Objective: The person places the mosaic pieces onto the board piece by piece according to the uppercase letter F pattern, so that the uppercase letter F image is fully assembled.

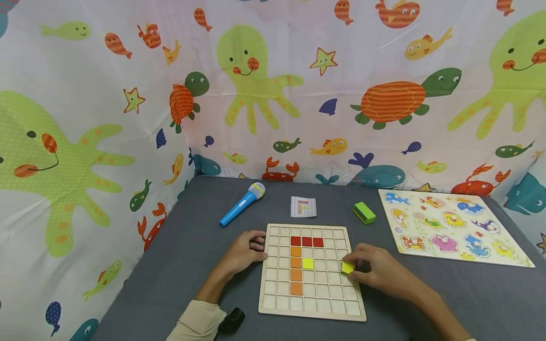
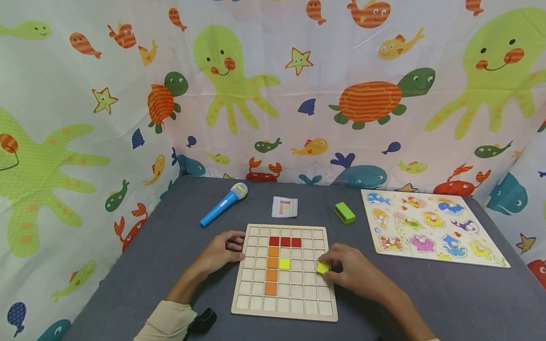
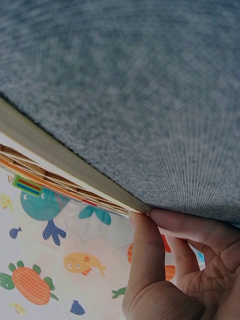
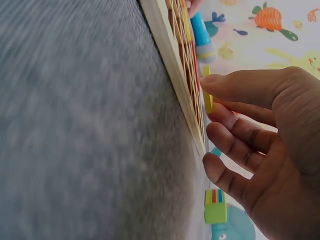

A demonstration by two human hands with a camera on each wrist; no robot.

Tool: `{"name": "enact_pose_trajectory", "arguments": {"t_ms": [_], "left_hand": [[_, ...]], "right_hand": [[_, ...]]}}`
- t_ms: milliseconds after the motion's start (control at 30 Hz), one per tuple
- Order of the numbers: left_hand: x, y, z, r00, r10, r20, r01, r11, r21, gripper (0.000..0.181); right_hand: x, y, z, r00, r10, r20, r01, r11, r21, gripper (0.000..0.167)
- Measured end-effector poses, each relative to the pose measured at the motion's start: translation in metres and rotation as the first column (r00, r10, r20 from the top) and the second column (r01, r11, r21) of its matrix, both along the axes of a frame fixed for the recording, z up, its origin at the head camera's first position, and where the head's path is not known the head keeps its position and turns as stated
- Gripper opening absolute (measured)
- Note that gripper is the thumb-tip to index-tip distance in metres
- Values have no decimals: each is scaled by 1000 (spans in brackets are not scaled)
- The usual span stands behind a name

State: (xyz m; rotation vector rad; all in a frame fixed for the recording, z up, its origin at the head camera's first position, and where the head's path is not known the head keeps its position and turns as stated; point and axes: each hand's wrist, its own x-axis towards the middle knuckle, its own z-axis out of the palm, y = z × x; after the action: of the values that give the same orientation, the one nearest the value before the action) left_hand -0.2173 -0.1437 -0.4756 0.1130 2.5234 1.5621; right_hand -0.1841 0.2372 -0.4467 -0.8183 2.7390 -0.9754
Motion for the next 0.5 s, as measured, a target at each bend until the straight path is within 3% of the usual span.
{"name": "enact_pose_trajectory", "arguments": {"t_ms": [500], "left_hand": [[0,-1,1,1000,-12,-13,12,1000,15,59]], "right_hand": [[-5,-28,-2,998,35,45,-35,999,12,28]]}}
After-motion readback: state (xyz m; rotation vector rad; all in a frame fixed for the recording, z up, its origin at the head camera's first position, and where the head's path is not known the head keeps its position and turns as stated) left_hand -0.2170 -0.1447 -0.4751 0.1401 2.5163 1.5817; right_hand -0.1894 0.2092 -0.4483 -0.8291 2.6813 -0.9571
